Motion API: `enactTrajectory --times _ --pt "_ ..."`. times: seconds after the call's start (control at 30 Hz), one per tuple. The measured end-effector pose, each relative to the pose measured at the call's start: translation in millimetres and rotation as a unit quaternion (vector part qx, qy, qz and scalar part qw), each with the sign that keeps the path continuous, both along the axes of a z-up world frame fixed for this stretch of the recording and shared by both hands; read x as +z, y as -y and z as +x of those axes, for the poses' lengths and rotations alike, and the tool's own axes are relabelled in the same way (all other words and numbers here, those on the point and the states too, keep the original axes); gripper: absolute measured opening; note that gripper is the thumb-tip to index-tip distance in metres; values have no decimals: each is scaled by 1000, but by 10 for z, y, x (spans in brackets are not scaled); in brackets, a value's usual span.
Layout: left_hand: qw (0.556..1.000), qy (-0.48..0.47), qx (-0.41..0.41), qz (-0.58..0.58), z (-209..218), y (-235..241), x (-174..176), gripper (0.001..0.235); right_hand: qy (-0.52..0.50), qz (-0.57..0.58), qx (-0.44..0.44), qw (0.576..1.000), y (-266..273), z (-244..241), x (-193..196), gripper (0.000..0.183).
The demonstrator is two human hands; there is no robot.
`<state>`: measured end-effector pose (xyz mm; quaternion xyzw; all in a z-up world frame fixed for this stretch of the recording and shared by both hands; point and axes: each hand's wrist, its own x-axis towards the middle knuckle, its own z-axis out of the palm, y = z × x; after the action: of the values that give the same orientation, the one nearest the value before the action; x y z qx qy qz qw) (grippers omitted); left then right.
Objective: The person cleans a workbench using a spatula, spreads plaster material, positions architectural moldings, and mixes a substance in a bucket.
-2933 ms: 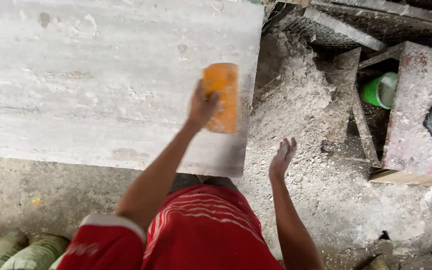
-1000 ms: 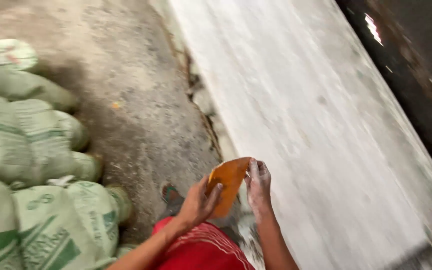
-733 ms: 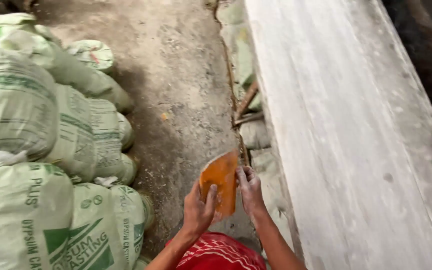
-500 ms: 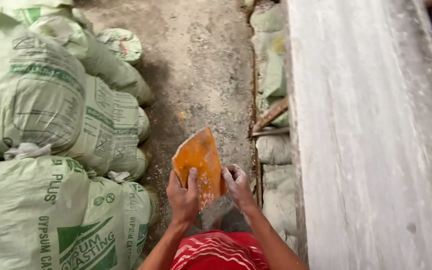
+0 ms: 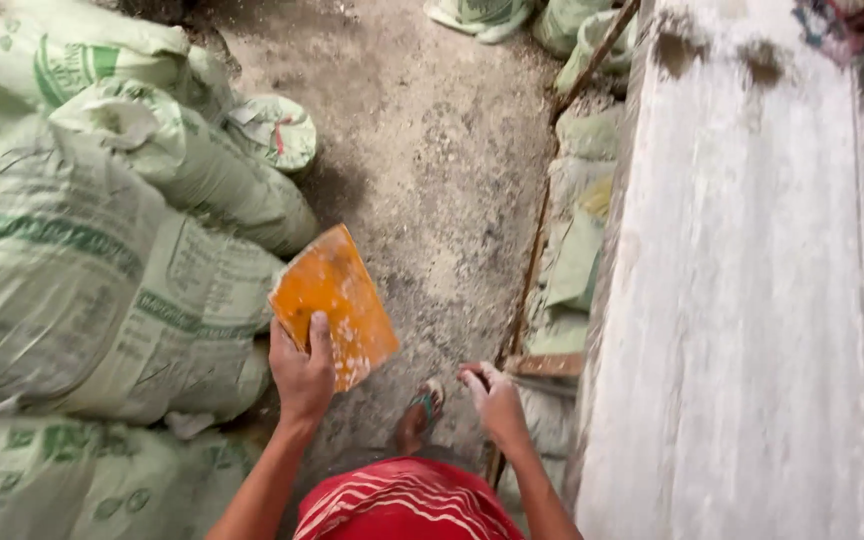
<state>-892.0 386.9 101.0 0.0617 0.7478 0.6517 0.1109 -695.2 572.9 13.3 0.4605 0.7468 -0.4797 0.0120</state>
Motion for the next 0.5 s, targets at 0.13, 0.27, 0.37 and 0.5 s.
enactTrajectory --times 0.13,0.27,0.37,0.5 --pt "999 -6 -6 -49 -80 -582 -358 30 -73 -40 -48 995 -957 -554 570 17" --pt "991 118 4 -67 -161 -1173 -268 39 -166 132 -39 977 -1933 -1110 314 20" --pt "982 157 -19 -108 -366 -1570 -325 38 -134 259 9 957 -2457 -1307 184 28" --pt "976 172 -58 -121 -967 -2326 -436 37 -165 69 -94 979 -3055 -1739 460 21"
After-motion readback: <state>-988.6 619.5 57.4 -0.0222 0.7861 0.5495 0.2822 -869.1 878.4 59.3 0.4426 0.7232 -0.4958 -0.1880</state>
